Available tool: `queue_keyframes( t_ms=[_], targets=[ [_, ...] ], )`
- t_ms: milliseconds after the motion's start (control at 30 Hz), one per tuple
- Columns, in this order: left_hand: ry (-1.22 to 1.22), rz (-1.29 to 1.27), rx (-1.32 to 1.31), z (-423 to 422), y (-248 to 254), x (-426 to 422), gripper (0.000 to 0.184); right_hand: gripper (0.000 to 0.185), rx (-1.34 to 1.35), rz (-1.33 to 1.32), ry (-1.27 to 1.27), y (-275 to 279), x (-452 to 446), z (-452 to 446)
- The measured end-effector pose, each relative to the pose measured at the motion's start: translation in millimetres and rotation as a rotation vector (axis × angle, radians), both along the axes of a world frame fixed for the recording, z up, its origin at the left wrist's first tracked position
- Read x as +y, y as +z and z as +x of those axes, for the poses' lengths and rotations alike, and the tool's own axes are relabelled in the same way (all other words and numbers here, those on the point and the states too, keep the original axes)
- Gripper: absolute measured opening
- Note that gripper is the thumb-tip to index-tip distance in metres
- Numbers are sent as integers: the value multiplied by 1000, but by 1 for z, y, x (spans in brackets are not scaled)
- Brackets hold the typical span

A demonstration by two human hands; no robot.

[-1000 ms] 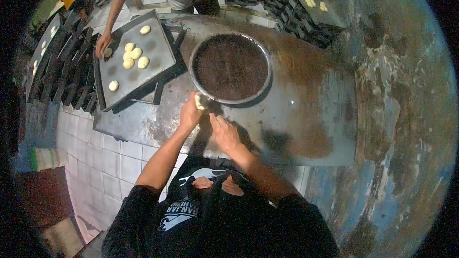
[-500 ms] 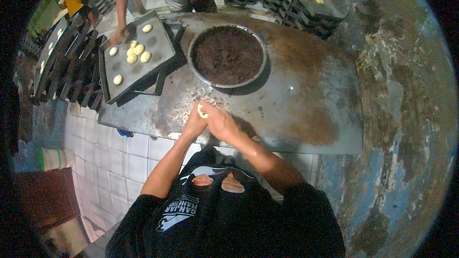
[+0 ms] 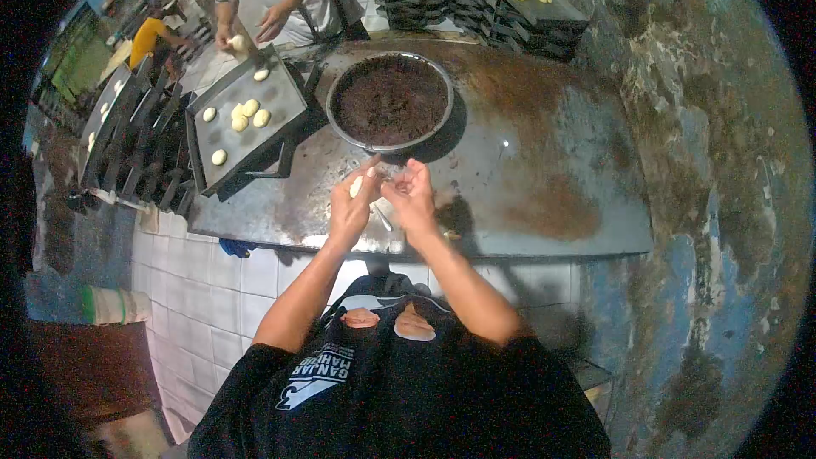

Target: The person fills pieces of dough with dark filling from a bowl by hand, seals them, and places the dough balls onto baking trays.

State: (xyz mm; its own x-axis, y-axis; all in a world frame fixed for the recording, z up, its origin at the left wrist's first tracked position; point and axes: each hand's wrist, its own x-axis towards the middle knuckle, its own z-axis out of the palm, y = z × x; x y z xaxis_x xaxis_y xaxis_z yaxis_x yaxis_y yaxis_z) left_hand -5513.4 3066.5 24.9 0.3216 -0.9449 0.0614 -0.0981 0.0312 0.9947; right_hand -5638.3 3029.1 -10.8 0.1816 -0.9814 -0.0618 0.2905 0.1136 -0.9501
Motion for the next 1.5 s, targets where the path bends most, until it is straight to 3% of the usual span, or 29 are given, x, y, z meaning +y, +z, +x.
queue_keyframes(
  t_ms=[100, 233, 267, 367, 433, 500, 567, 600, 667, 700, 733, 767, 800, 833, 867, 900, 967, 1067, 1100, 1167, 1267, 1300, 1367, 1400, 1433, 1500],
  targets=[
    [-146, -25, -224, 3, 13, 14, 39, 68, -202, 203, 330, 15, -16, -27],
    [-297, 101, -381, 24, 13, 28, 45, 51, 714, -564, 648, 83, -2, -23],
    [-409, 172, -475, 34, 19, 30, 43, 44, 657, -703, 595, 86, 4, -17],
    [-223, 377, -183, 49, 38, 44, 43, 50, -7, -396, 403, 68, -1, 8],
    [-183, 193, -179, 63, 36, 52, 53, 58, 127, -430, 316, 66, -11, 15],
    [-102, 50, -200, 71, 28, 54, 63, 56, 52, -224, 639, 68, -17, 31],
    [-202, 224, -266, 88, 28, 62, 64, 50, 420, -438, 834, 84, -20, 47],
    [-241, 202, -240, 95, 26, 64, 55, 47, 607, -562, 930, 97, -24, 59],
    [-352, 190, -206, 123, 28, 67, 38, 47, 555, -648, 842, 105, -12, 87],
    [-225, 216, -67, 132, 27, 71, 37, 47, 529, -682, 800, 104, -3, 102],
    [-98, 235, 73, 142, 27, 73, 37, 51, 154, -366, 730, 92, 1, 121],
    [32, 249, 216, 152, 33, 73, 37, 52, 225, -564, 592, 77, 2, 138],
    [-2, 220, 405, 174, 23, 70, 54, 53, 287, -765, 451, 63, 4, 156],
    [29, 166, 539, 189, 14, 69, 59, 55, 339, -962, 305, 54, 7, 174],
    [58, 113, 672, 198, 16, 67, 63, 57, 381, -980, 465, 50, 17, 194],
    [81, 59, 803, 211, 15, 64, 68, 57, 318, -1024, 464, 36, 22, 217],
    [75, 14, 779, 251, -7, 57, 70, 49, 407, -705, 414, 22, 25, 266],
    [254, -26, 329, 310, -14, 47, 59, 41, 83, 148, 616, 20, 18, 344],
    [365, 27, 455, 327, 2, 44, 56, 35, -159, 352, 749, 30, 18, 368],
    [404, 0, 609, 371, -17, 38, 58, 33, -143, 534, 881, 24, -1, 417],
    [469, 14, 792, 439, -26, 31, 57, 26, -15, 608, 1060, 14, -50, 497],
    [472, -169, 806, 460, -45, 26, 62, 26, 54, 592, 1104, 12, -67, 527],
    [684, -24, 651, 494, -47, 29, 68, 34, 538, 209, 978, 24, -92, 593],
    [685, -6, 532, 512, -51, 38, 69, 37, 689, -131, 895, 4, -109, 625],
    [687, -111, 654, 525, -71, 49, 65, 39, 818, -472, 795, -21, -126, 650],
    [691, 3, 597, 541, -76, 84, 62, 44, 981, -865, 812, -78, -155, 693]
  ],
)
